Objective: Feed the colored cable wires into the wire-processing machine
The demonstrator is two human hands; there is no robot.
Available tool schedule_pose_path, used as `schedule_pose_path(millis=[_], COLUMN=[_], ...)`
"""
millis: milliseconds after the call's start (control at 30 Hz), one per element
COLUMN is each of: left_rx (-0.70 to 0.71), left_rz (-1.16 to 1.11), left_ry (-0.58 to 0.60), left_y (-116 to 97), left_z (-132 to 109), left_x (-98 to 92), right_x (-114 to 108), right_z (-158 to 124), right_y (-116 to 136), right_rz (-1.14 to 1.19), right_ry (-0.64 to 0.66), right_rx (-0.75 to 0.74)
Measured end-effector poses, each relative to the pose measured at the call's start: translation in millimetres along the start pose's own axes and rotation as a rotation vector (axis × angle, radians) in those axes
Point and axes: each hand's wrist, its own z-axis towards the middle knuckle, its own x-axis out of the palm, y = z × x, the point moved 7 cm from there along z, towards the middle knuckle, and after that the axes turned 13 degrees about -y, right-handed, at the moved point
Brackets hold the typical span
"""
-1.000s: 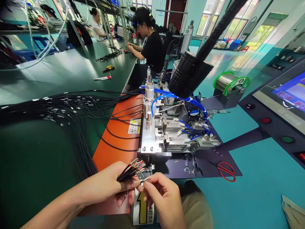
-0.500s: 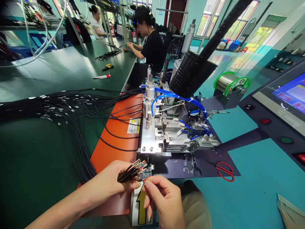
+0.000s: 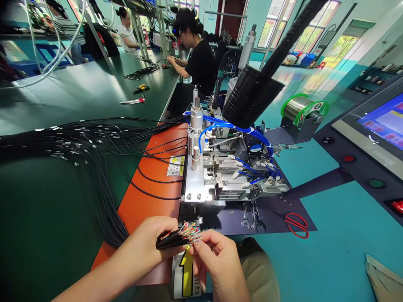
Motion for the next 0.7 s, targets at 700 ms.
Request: schedule_pose_path(millis=[700], left_rx=[0.047], left_rz=[-0.293], left_ry=[0.027], left_y=[-11.6], left_z=[1.5], left_x=[0.7], right_x=[3.0], right_z=[-20.1], right_y=[31.9], right_rz=[-0.498], right_ry=[-0.028], right_rx=[-0.584])
